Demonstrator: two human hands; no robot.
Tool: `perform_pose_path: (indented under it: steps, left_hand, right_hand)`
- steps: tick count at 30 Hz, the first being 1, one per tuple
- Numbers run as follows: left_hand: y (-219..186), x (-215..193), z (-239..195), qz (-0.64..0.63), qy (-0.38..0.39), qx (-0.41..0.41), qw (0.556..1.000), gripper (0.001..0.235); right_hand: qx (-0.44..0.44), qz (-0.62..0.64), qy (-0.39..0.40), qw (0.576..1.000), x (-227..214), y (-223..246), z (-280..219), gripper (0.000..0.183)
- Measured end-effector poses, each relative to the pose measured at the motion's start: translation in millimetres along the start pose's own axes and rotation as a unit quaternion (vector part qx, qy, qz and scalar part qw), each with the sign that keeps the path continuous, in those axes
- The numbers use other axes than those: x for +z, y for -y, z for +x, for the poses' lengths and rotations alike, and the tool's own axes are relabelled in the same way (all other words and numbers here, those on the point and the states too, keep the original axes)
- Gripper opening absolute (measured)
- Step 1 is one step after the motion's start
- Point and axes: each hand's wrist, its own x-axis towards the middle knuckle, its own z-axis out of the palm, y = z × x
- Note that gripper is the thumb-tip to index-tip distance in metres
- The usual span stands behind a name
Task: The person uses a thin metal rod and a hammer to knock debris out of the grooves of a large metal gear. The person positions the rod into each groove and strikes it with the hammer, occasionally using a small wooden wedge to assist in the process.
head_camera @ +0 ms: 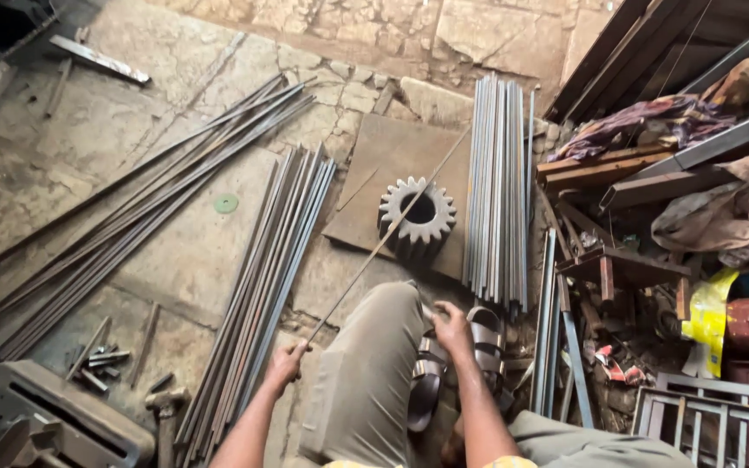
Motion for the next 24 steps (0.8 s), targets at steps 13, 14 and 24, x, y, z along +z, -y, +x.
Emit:
perform_pose_path:
  steps: [13,14,24]
  left_hand:
    - [4.8,3.0,-2.3,-0.008,-0.001,0.013,1.0,0.043]
    - [4.8,3.2,-2.5,-0.013,0.0,0.015,1.0,0.043]
    - [7.4,5.7,-4.3,0.018,-0.013,-0.006,1.0,0.042]
  right_hand:
    - [-0.002,-0.001,0.003,1.0,-8.0,11.3,-6.3,0.035]
    - [-0.012,0.003,0.001,1.0,-7.9,8.0,-6.3,0.035]
    - [0.003,0.034,-0.002,0.999,-6.7,5.2,-3.9,0.034]
